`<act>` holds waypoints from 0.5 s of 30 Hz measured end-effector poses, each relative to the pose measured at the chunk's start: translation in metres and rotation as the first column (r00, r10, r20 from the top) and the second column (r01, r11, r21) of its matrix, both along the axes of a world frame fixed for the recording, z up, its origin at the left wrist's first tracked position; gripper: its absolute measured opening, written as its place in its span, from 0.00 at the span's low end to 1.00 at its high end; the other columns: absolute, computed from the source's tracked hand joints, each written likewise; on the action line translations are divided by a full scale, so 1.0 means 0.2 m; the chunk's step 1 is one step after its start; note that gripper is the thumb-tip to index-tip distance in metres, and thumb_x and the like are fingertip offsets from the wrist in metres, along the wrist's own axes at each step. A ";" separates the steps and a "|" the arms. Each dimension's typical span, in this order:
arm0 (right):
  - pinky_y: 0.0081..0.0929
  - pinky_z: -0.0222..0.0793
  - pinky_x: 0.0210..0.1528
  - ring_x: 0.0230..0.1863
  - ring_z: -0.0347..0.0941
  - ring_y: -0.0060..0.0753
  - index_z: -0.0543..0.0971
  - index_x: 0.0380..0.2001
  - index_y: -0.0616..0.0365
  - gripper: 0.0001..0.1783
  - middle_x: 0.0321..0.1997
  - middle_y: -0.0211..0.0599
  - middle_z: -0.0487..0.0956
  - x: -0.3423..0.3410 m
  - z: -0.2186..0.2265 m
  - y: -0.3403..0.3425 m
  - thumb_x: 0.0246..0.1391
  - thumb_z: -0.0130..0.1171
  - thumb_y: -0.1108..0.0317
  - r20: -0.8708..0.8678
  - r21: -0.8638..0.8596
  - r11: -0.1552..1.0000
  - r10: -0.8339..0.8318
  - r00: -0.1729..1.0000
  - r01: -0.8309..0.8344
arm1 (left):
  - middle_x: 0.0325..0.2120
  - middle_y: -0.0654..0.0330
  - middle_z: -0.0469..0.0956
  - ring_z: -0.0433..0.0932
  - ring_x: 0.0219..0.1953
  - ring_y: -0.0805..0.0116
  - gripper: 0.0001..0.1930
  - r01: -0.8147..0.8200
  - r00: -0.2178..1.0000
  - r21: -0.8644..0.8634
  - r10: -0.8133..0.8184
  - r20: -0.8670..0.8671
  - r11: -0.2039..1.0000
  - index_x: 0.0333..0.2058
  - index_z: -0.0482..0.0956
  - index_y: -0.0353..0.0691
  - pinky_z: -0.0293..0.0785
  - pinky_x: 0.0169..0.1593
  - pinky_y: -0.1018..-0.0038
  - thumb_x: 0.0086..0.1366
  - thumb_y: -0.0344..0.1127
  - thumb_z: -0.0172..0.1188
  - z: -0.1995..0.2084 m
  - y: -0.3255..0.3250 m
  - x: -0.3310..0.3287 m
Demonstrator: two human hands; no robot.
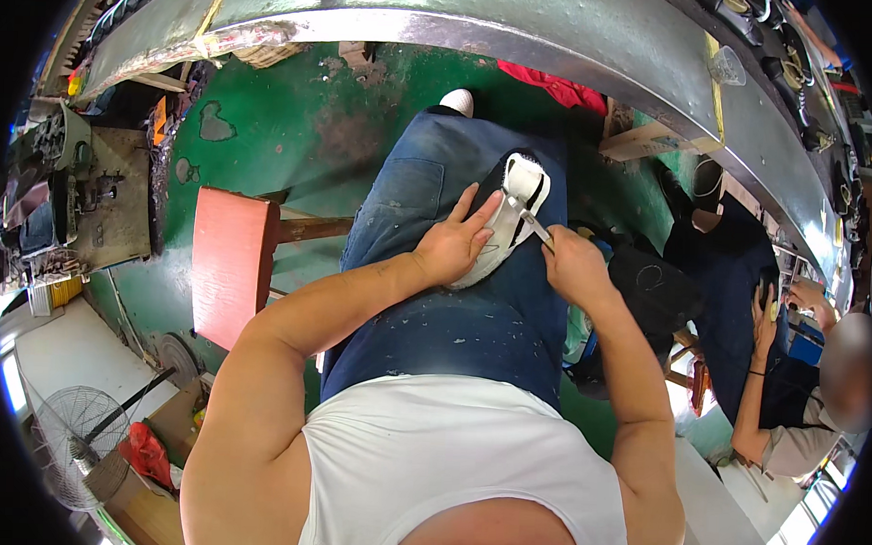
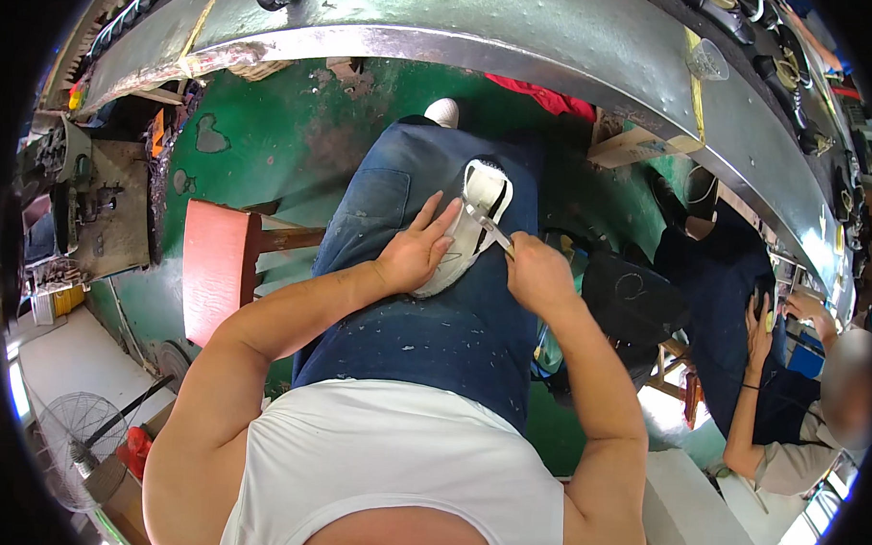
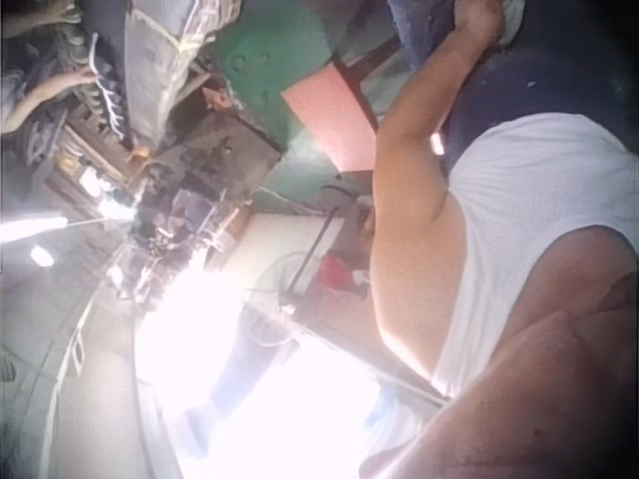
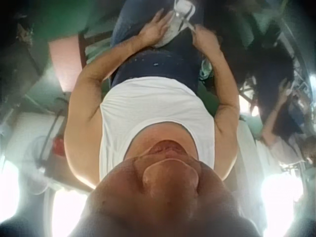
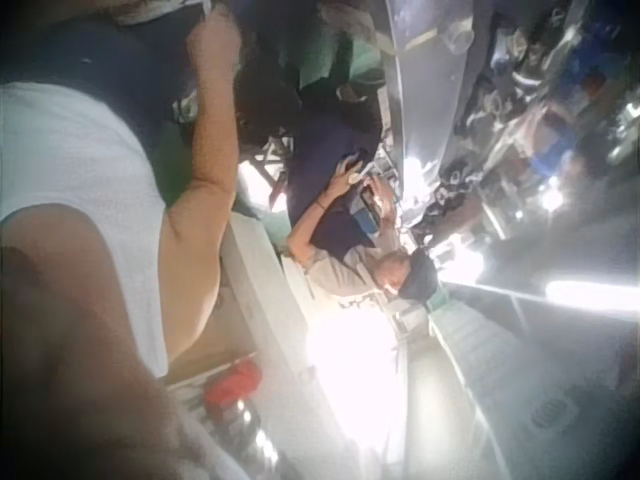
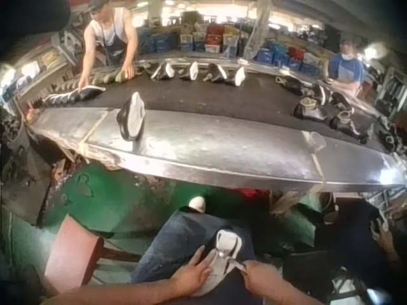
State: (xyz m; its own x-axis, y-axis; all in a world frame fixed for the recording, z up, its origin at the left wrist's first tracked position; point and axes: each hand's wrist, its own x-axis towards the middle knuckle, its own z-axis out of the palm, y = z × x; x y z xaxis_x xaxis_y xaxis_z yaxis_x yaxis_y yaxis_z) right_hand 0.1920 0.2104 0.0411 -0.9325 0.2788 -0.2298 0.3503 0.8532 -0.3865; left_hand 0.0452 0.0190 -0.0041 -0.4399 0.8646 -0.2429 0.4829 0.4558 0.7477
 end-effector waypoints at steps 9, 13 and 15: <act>0.42 0.75 0.39 0.37 0.78 0.51 0.74 0.38 0.62 0.12 0.33 0.49 0.78 -0.08 0.14 0.02 0.53 0.61 0.69 0.059 0.177 0.942 0.281 0.958 -0.287 | 0.69 0.36 0.52 0.57 0.70 0.43 0.38 -0.104 0.970 0.071 0.085 0.229 0.992 0.70 0.43 0.30 0.56 0.70 0.64 0.72 0.40 0.53 -0.08 -0.04 -0.04; 0.42 0.74 0.38 0.38 0.78 0.49 0.75 0.42 0.58 0.14 0.34 0.45 0.78 -0.04 -0.04 0.09 0.53 0.62 0.67 -0.020 -0.077 0.957 0.278 0.960 -0.279 | 0.69 0.37 0.50 0.58 0.69 0.42 0.37 -0.095 0.970 0.159 0.055 0.236 0.983 0.71 0.44 0.33 0.57 0.70 0.65 0.71 0.39 0.53 -0.11 -0.05 -0.04; 0.43 0.73 0.37 0.37 0.78 0.49 0.75 0.43 0.57 0.14 0.34 0.44 0.77 -0.02 -0.05 0.09 0.54 0.62 0.67 -0.142 -0.133 0.952 0.258 0.956 -0.276 | 0.70 0.37 0.48 0.58 0.69 0.41 0.37 -0.104 0.972 0.169 0.064 0.228 0.980 0.71 0.45 0.35 0.58 0.69 0.64 0.71 0.39 0.53 -0.10 -0.05 -0.04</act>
